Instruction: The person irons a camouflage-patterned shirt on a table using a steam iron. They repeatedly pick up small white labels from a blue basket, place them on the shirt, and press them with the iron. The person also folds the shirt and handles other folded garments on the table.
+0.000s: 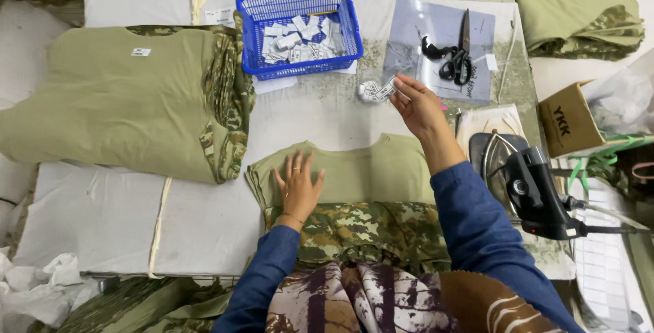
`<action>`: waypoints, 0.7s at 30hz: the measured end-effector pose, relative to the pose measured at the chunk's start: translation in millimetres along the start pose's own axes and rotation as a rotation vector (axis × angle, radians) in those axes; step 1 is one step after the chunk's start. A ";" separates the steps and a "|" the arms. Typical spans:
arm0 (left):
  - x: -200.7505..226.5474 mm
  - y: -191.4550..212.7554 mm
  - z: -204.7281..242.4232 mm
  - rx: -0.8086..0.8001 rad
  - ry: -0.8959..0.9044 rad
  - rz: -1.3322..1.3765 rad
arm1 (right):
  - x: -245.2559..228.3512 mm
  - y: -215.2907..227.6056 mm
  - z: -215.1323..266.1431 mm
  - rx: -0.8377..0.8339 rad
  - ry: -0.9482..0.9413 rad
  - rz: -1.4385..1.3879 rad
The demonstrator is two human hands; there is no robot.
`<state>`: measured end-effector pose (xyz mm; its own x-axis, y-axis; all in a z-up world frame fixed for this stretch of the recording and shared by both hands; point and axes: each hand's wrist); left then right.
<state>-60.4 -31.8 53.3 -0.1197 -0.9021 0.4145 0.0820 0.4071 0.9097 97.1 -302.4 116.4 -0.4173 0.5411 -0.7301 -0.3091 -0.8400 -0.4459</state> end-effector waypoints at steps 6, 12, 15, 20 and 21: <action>67.9 41.9 -10.0 0.084 -0.128 0.784 | 42.2 -21.1 112.2 -0.059 -0.049 -0.016; 69.7 34.1 0.3 -0.205 -0.055 0.646 | 133.3 37.5 119.4 -0.002 0.045 0.524; 62.2 35.9 16.9 -0.369 -0.066 0.481 | 134.3 50.3 131.6 -0.052 0.008 0.767; 33.2 -15.5 4.7 -0.193 -0.111 0.292 | 162.4 69.0 69.4 -0.024 0.028 0.758; 27.1 -24.2 2.3 -0.112 -0.110 0.220 | 172.7 72.8 55.4 -0.020 0.043 0.732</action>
<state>-68.0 -65.8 42.6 -0.1931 -0.7704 0.6077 0.2257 0.5678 0.7916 -44.8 -267.9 -13.5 -0.4772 -0.1608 -0.8640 0.0523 -0.9866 0.1547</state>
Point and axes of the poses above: each hand's wrist, its own z-axis away from the middle knuckle, its own y-axis out of the back of the hand, x = y × z, and after that the axes turned 9 degrees about -y, right-handed
